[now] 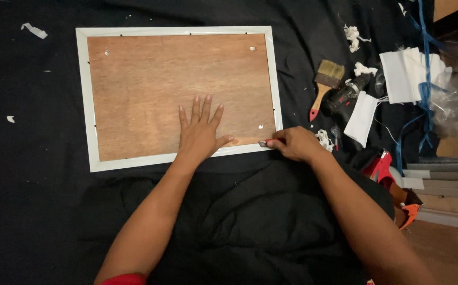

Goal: Securing a wooden backing into a picture frame using a hand tool and attaching a hanging string.

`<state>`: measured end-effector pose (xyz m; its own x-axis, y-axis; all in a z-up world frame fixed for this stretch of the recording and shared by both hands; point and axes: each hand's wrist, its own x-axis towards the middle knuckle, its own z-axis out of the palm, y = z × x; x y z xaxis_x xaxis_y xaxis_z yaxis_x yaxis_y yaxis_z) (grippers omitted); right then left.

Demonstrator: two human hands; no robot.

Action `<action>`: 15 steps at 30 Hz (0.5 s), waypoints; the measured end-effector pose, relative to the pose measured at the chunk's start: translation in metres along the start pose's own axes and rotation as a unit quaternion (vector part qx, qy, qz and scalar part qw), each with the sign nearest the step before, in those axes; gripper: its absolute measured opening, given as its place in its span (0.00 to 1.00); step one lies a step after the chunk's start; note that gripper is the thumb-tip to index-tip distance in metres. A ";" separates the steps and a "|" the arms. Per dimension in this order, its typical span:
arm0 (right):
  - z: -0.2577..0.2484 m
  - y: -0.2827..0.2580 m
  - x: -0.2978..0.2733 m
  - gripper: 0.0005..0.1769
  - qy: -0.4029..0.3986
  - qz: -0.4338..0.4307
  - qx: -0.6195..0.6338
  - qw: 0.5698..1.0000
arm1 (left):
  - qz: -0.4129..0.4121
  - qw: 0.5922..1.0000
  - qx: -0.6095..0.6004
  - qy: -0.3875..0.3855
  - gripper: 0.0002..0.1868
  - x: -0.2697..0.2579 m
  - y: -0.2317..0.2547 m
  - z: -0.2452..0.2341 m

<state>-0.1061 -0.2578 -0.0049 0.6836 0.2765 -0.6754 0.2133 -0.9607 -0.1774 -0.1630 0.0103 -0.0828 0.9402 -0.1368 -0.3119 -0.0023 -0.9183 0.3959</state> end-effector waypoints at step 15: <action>-0.001 0.002 0.032 0.25 -0.070 0.115 0.029 0.990 | -0.009 1.000 0.000 -0.015 0.47 0.000 0.004 -0.011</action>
<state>-0.0835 -0.2513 -0.0264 0.6046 0.0473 -0.7951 0.0187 -0.9988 -0.0452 -0.1594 0.0112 -0.0716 0.9293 -0.1306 -0.3455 0.0155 -0.9208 0.3898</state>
